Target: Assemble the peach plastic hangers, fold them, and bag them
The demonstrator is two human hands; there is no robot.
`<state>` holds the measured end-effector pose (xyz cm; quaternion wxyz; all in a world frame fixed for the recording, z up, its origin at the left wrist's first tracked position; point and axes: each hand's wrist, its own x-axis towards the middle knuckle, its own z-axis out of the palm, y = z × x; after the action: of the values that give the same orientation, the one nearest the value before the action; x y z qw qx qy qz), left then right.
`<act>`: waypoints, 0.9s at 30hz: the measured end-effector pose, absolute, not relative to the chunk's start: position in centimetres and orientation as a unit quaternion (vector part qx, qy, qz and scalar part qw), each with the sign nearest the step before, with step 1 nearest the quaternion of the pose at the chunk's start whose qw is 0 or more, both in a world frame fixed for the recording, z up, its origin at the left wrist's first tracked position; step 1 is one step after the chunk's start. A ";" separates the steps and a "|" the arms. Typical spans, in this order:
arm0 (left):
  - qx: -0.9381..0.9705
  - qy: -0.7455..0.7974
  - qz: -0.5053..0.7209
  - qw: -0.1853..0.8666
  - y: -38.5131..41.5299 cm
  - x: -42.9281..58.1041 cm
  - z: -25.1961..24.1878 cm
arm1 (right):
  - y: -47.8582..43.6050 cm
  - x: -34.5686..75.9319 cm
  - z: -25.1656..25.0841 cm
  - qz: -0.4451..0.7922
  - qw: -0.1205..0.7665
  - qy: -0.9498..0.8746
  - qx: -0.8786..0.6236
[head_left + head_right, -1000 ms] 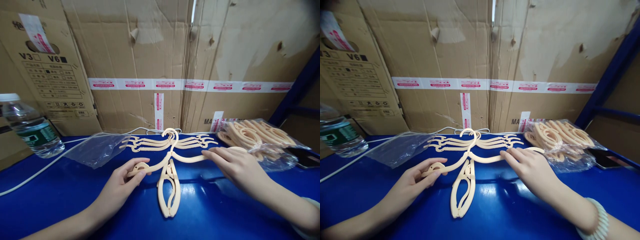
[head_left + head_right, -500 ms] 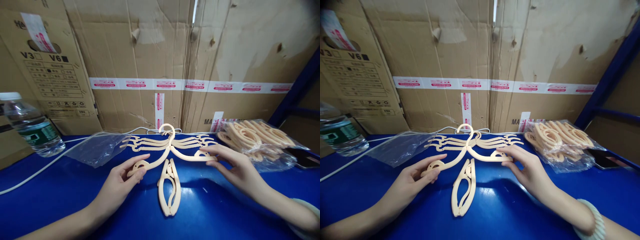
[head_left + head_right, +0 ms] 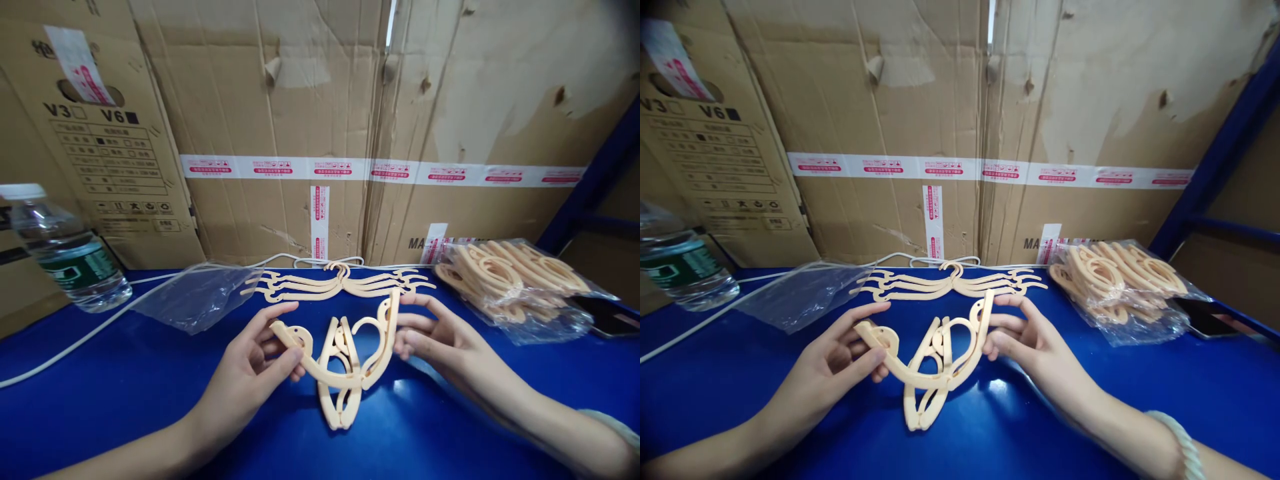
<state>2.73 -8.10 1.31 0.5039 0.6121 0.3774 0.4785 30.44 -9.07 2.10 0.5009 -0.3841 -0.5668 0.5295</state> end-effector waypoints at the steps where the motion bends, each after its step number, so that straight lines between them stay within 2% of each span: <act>1: 0.609 0.368 0.480 0.513 -8.1 2.8 1.2 | -9.3 30.2 2.0 0.546 0.494 -0.561 -0.377; 8: 0.588 0.340 0.494 0.543 -8.0 3.0 1.0 | -10.4 30.0 2.1 0.529 0.347 -0.688 -0.356; 14: 0.632 0.348 0.472 0.507 -8.2 2.8 1.1 | -11.5 29.8 2.7 0.518 0.286 -0.718 -0.368; 17: 0.673 0.348 0.439 0.483 -8.4 2.6 1.1 | -11.4 29.8 2.6 0.543 0.287 -0.700 -0.364; 23: 0.706 0.283 0.369 0.534 -8.6 2.3 0.8 | -11.3 30.0 1.9 0.598 0.313 -0.661 -0.328; 27: 0.732 0.253 0.346 0.530 -8.7 1.9 0.4 | -11.4 30.1 1.4 0.602 0.322 -0.652 -0.329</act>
<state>1.89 -8.74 0.44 0.5303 0.7317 0.2526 0.3459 30.14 -11.37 1.42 0.3220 -0.3292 -0.6519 0.6024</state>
